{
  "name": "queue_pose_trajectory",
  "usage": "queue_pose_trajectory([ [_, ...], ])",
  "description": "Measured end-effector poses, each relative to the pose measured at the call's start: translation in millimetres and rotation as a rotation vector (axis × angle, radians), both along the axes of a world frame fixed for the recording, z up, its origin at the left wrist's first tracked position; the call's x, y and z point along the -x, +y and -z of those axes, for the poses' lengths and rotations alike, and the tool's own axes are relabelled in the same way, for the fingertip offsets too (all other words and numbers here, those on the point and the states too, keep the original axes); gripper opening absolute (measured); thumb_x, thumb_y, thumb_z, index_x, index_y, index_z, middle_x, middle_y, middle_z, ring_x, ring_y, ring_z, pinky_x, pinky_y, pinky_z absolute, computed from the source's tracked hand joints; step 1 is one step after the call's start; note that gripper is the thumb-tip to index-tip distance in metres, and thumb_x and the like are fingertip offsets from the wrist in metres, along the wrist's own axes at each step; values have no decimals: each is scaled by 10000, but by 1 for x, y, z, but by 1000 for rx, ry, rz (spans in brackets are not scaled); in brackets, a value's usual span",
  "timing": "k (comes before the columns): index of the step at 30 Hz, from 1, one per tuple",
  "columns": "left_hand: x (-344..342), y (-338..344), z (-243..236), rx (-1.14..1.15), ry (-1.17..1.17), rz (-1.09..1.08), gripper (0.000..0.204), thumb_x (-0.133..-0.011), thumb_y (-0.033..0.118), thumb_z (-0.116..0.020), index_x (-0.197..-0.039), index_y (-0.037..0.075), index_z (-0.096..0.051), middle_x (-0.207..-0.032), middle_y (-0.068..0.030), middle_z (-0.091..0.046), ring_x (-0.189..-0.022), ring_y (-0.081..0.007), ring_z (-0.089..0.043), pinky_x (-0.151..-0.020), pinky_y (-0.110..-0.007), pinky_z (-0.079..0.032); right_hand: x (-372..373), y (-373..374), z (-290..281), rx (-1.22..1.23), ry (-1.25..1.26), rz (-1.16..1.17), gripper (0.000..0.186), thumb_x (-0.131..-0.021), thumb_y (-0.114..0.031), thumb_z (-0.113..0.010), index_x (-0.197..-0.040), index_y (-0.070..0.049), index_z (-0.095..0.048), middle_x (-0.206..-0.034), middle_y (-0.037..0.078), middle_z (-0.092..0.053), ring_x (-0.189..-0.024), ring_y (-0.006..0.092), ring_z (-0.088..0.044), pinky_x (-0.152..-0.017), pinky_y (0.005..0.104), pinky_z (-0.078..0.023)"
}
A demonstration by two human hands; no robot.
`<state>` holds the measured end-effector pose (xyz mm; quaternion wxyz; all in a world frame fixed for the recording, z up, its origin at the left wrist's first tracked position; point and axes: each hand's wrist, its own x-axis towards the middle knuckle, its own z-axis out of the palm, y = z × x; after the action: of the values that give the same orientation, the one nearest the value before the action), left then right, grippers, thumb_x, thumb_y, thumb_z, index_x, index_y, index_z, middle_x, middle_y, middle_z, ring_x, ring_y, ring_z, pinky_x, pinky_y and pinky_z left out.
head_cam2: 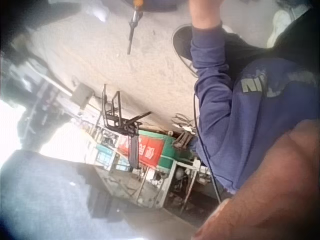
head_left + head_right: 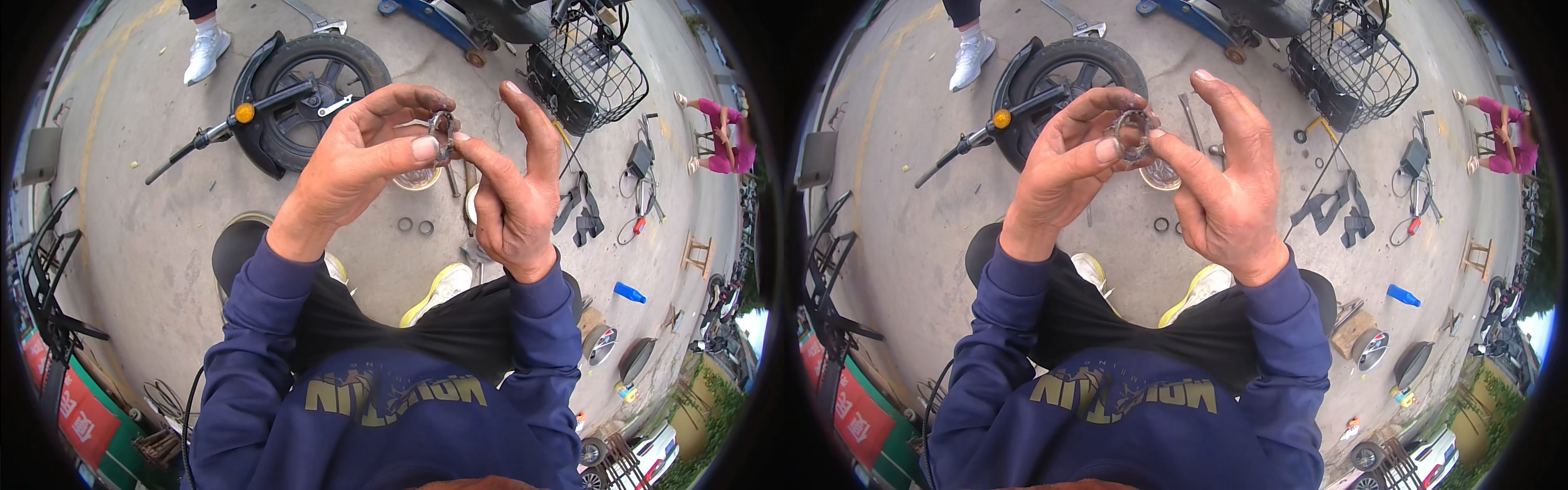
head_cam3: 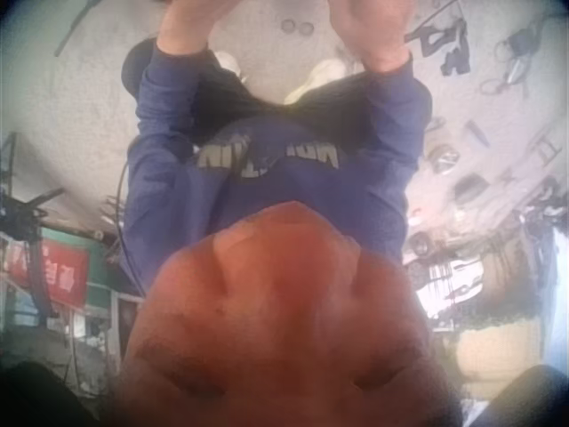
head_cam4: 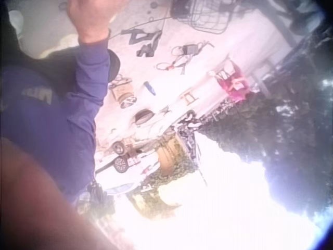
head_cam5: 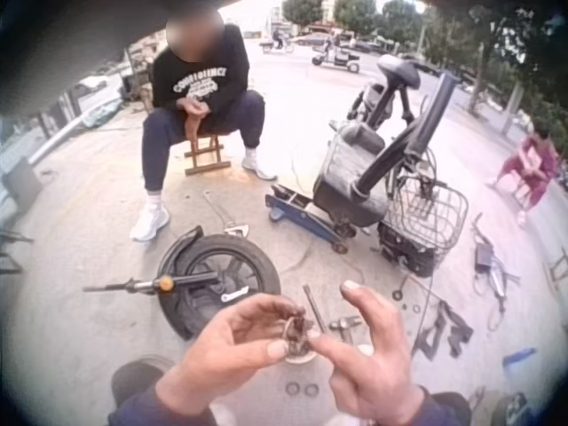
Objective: The person cleans a metal bearing with a rag, applies grease from a container, and installs it into the scooter's front fork. They then use a hammer to tap a component into place on the scooter's handlebar stem.
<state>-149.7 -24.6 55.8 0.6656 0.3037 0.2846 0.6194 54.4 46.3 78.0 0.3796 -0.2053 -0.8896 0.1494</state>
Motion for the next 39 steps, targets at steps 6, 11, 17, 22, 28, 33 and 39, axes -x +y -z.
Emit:
queue_pose_trajectory([
  [6, -5, 1, 0, -16, -4, 4, 521, -900, 137, -752, -1367, 20, -553, -1285, -150, -602, -1181, -246, -643, -1028, -430, -547, 1, -1, -1, 67, 100, 14, 485, -731, 48, -574, -1156, -105, -751, -1505, 249, -468, -1356, 396, -491, -1082, 466, -432],
  [11, -5, 1, 3, -11, 20, -13, 515, -897, 130, -751, -1360, 15, -557, -1293, -157, -604, -1187, -252, -639, -1036, -436, -534, 3, -2, -1, -81, -11, 26, 453, -672, 28, -625, -1090, -90, -751, -1484, 252, -481, -1323, 412, -502, -1086, 457, -439],
  [17, -2, -1, 3, -10, 31, 4, 534, -874, 125, -741, -1356, -2, -549, -1313, -176, -596, -1185, -278, -644, -1036, -447, -529, -1, -3, -6, 253, 186, -37, 355, -762, 17, -535, -1064, -43, -712, -1454, 257, -507, -1293, 402, -545, -1045, 444, -466],
  [22, -3, 1, 0, -19, 6, -2, 551, -872, 132, -737, -1366, -3, -535, -1314, -178, -589, -1184, -302, -649, -1018, -461, -542, -2, -1, 1, 440, 238, -35, 314, -857, -33, -485, -1094, 8, -686, -1456, 269, -491, -1278, 375, -565, -1029, 447, -476],
  [28, -2, -2, 1, -10, 10, -11, 537, -886, 135, -726, -1368, 5, -529, -1330, -164, -574, -1160, -315, -667, -987, -452, -572, 5, -9, -7, 473, 197, -12, 339, -820, 29, -494, -1079, -4, -709, -1410, 268, -534, -1232, 371, -597, -1021, 448, -484],
  [33, -4, 1, 0, -1, 4, -27, 526, -905, 137, -705, -1377, 5, -512, -1330, -172, -564, -1125, -309, -687, -932, -413, -619, 2, -6, -3, 427, 164, -14, 368, -761, 78, -489, -1038, -18, -710, -1375, 261, -567, -1216, 376, -597, -997, 438, -489],
  [39, -2, 2, 2, 14, -32, -39, 509, -929, 139, -674, -1389, 8, -498, -1326, -195, -558, -1081, -324, -709, -881, -380, -649, 1, -5, -2, 435, 151, -35, 354, -732, 91, -471, -982, -26, -694, -1417, 251, -542, -1241, 376, -573, -998, 426, -481],
])
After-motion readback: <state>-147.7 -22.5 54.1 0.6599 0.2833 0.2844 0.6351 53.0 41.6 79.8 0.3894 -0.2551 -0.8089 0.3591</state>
